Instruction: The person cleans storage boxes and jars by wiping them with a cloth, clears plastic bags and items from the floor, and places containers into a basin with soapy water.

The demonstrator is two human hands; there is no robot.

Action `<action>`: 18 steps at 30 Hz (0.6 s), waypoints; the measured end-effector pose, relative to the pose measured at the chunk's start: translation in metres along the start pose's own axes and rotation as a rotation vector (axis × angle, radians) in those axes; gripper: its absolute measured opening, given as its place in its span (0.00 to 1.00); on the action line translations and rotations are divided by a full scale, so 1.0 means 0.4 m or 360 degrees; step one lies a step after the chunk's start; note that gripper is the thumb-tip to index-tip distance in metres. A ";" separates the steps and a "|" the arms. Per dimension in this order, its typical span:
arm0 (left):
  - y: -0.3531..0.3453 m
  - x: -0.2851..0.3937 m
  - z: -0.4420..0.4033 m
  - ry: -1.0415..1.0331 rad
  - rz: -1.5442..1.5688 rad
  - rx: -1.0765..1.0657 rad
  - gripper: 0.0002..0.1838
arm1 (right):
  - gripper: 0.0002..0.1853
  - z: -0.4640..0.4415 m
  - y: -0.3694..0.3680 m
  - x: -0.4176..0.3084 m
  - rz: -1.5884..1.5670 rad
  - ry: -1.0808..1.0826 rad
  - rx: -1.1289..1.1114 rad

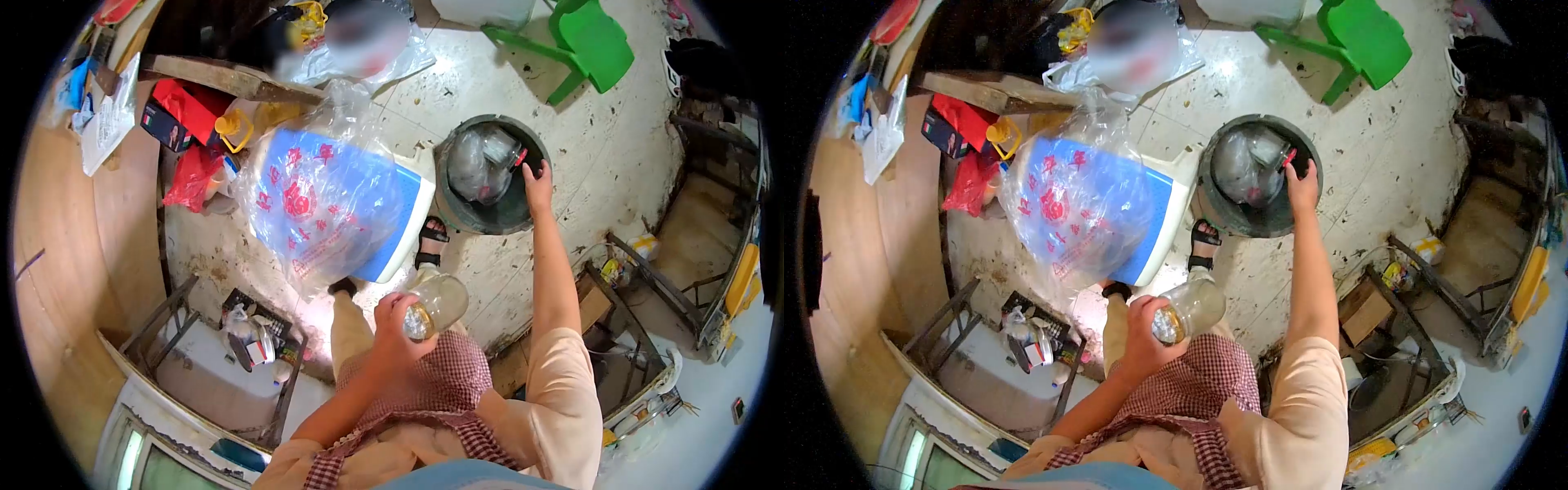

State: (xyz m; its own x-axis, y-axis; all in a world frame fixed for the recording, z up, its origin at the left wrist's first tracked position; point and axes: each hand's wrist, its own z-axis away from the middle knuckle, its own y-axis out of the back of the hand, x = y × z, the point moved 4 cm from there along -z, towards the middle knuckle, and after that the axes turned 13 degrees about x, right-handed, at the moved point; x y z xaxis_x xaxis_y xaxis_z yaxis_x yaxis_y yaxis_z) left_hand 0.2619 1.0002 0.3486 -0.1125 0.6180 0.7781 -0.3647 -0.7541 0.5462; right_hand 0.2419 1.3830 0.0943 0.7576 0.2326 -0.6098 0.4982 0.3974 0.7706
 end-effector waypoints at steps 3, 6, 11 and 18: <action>-0.030 -0.003 -0.026 0.0048 -0.0048 -0.0016 0.36 | 0.25 0.156 0.052 -0.041 -0.0309 0.0003 -0.0430; -0.092 -0.012 -0.056 0.0017 -0.0149 -0.0049 0.35 | 0.31 0.395 0.176 -0.141 -0.0256 -0.0505 -0.0846; -0.192 0.028 -0.105 -0.0470 -0.0336 -0.0155 0.36 | 0.38 0.592 0.215 -0.223 -0.0758 -0.1712 -0.1136; -0.357 0.014 -0.187 -0.0993 -0.0425 -0.0204 0.34 | 0.35 0.426 0.114 -0.062 -0.1141 -0.1922 -0.1069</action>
State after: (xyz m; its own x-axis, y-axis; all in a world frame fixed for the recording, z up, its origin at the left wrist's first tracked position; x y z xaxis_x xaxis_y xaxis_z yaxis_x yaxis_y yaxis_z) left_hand 0.2443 1.1280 0.2518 0.5355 0.5062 0.6760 -0.4168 -0.5378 0.7328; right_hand 0.3175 1.2440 0.1762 0.4942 -0.8684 -0.0412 0.8682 0.4955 -0.0285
